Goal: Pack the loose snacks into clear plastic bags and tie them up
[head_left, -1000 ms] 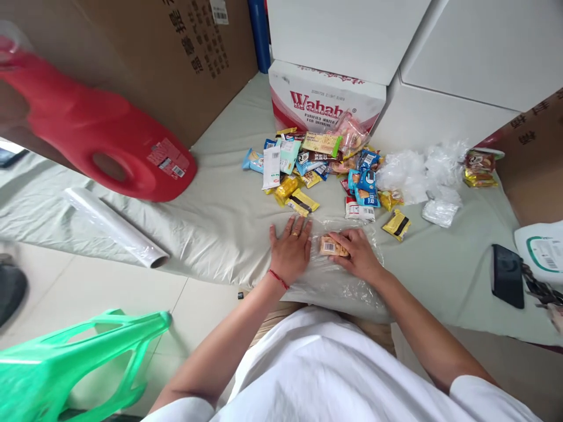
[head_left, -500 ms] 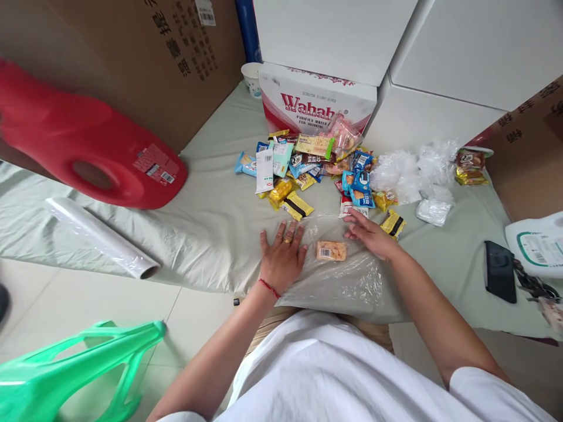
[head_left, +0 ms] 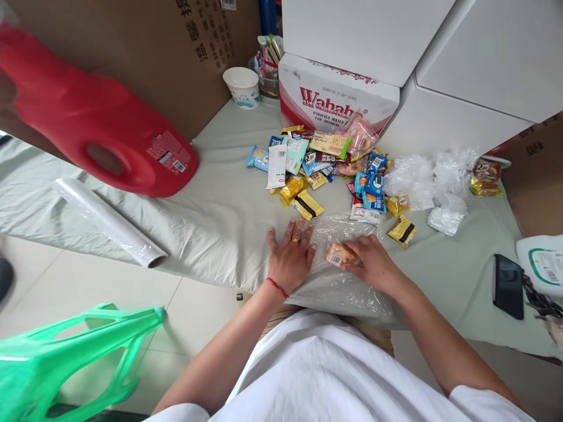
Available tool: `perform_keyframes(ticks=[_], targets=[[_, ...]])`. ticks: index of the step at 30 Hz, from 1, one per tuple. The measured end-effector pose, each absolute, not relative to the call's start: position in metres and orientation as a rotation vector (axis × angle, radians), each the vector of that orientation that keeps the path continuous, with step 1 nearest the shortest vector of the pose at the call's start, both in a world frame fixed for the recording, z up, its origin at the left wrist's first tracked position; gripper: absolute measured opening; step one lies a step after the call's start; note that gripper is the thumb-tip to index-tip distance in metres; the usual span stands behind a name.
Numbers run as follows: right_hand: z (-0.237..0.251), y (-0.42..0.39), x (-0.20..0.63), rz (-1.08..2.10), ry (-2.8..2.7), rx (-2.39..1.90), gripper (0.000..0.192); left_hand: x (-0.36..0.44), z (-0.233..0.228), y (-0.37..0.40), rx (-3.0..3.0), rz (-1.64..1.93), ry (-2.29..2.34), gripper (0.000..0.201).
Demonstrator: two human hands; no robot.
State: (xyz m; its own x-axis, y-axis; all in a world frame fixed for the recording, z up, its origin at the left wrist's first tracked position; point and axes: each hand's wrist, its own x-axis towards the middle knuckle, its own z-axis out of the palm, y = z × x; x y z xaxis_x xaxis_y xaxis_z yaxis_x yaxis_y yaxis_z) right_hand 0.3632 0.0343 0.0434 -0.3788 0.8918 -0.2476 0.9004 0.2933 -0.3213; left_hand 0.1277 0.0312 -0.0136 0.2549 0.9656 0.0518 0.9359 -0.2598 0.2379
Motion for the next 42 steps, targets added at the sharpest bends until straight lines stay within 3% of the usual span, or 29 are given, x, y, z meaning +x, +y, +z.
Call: perform_keyframes(ticks=[7, 13, 20, 25, 31, 35, 39, 42], targets=[[0.026, 0.022, 0.369, -0.660, 2.713, 1.826, 0.062, 0.128, -0.015, 0.031, 2.359, 0.293, 1.793, 0.057], [0.030, 0.023, 0.367, -0.610, 2.771, 1.799, 0.048, 0.128, -0.016, 0.031, 2.347, 0.303, 1.792, 0.056], [0.036, 0.038, 0.358, -0.597, 2.747, 1.676, 0.051, 0.127, -0.015, 0.031, 2.333, 0.320, 1.792, 0.054], [0.056, 0.075, 0.345, -0.767, 2.694, 1.659, 0.040, 0.127, -0.015, 0.030, 2.340, 0.324, 1.788, 0.054], [0.055, 0.145, 0.278, -0.407, 2.396, 1.897, 0.054, 0.127, -0.016, 0.031, 2.332, 0.295, 1.803, 0.055], [0.040, 0.171, 0.251, -0.495, 2.366, 1.854, 0.051, 0.127, -0.016, 0.032, 2.339, 0.266, 1.797, 0.056], [0.057, 0.168, 0.294, -0.588, 2.555, 2.101, 0.045, 0.127, -0.015, 0.032, 2.339, 0.263, 1.798, 0.057], [0.083, 0.142, 0.345, -0.964, 2.778, 2.106, 0.047, 0.127, -0.014, 0.031, 2.328, 0.289, 1.787, 0.057]])
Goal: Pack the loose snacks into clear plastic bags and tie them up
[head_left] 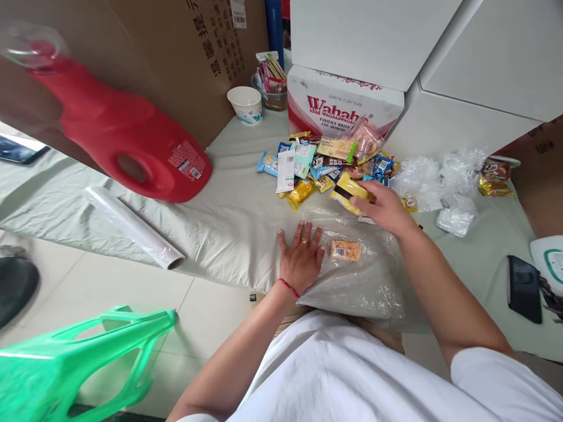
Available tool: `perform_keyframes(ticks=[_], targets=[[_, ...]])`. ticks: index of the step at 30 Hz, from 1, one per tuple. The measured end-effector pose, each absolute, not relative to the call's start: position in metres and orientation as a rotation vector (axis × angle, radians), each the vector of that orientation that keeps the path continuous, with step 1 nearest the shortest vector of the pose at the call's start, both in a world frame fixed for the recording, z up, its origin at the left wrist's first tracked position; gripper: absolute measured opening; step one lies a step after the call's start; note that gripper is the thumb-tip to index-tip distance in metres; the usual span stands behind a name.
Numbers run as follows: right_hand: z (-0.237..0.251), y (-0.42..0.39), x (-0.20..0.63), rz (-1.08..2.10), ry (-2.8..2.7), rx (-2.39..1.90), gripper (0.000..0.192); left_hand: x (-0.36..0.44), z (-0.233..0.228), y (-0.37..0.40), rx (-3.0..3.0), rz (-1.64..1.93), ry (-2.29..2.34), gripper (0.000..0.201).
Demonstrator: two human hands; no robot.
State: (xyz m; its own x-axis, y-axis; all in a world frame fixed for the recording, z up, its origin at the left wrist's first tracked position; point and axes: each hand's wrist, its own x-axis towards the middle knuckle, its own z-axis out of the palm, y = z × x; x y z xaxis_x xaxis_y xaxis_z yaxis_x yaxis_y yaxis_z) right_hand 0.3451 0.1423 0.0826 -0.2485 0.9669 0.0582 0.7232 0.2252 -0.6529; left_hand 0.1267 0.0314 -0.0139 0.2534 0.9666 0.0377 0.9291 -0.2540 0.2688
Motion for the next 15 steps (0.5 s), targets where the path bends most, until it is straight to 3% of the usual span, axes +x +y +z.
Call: perform_keyframes(ticks=[3, 5, 12, 15], targets=[[0.091, 0.103, 0.376, 1.089, -1.979, -1.388, 0.050, 0.126, -0.014, 0.032, 2.303, 0.331, 1.788, 0.058], [0.082, 0.079, 0.380, 1.141, -2.008, -1.357, 0.047, 0.126, -0.014, 0.032, 2.295, 0.349, 1.789, 0.058], [0.039, 0.048, 0.360, 0.513, -2.301, -1.491, 0.044, 0.127, -0.013, 0.031, 2.311, 0.350, 1.807, 0.057], [0.041, 0.044, 0.359, 0.505, -2.358, -1.398, 0.055, 0.126, -0.012, 0.030, 2.311, 0.355, 1.806, 0.057]])
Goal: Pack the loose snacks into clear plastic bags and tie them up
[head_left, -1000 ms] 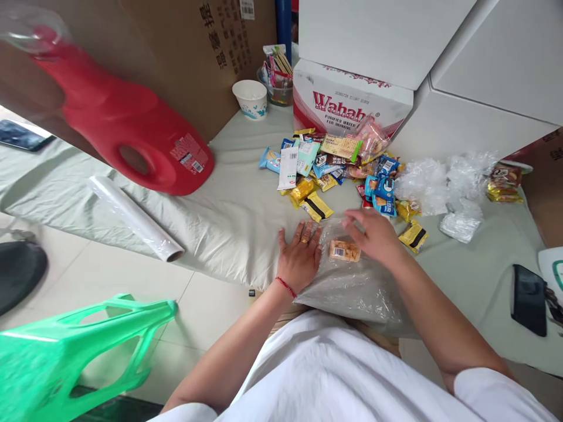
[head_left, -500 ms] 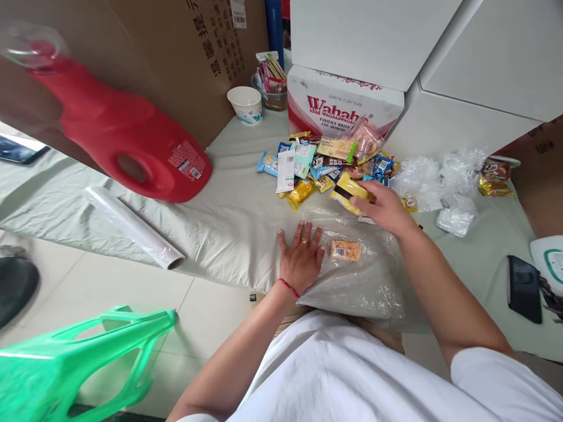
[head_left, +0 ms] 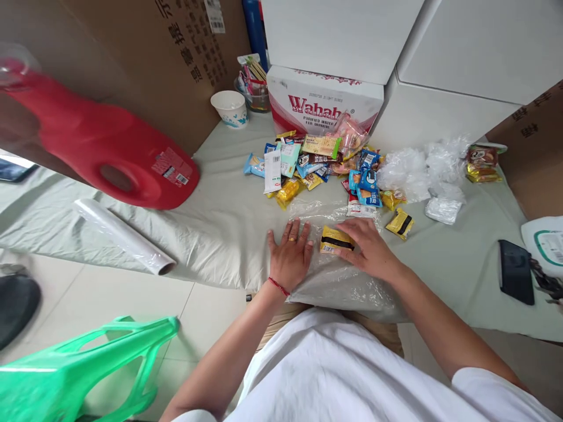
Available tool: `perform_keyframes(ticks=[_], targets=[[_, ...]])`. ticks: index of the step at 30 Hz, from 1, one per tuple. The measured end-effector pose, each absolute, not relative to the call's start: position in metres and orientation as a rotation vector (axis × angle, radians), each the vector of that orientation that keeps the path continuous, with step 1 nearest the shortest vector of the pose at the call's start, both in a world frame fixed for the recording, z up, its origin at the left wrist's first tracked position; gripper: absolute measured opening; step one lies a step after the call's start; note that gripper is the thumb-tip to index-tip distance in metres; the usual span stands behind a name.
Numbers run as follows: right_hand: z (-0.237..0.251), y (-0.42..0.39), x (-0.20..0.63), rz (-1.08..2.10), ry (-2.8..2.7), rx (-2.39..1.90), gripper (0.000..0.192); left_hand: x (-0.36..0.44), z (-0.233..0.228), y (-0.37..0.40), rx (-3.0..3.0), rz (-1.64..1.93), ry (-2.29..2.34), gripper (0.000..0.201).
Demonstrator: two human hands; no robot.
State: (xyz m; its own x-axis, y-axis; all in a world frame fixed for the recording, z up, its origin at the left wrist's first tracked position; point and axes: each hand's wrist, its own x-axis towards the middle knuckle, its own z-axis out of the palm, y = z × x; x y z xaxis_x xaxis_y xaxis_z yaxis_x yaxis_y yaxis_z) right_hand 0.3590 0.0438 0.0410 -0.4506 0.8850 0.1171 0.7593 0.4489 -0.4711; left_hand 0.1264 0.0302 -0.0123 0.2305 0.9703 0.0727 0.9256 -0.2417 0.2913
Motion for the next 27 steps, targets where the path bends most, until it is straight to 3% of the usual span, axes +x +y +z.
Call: perform_keyframes(ticks=[10, 14, 18, 21, 27], targets=[[0.018, 0.048, 0.358, 0.599, -2.421, -1.248, 0.052, 0.115, -0.006, 0.041, 2.212, 0.456, 1.876, 0.055], [0.036, 0.025, 0.375, 0.537, -2.285, -1.245, 0.047, 0.097, -0.010, 0.029, 2.352, 0.742, 1.863, 0.045], [0.045, -0.028, 0.409, 0.581, -2.337, -1.155, 0.020, 0.067, -0.014, -0.001, 2.570, 0.914, 1.232, 0.035], [0.028, -0.063, 0.427, 0.576, -2.463, -1.172, 0.026, 0.051, -0.015, -0.020, 2.592, 0.777, 0.819, 0.028], [-0.002, -0.074, 0.436, 0.584, -2.370, -1.243, 0.023, 0.036, -0.010, -0.015, 2.506, 0.543, 0.739, 0.021]])
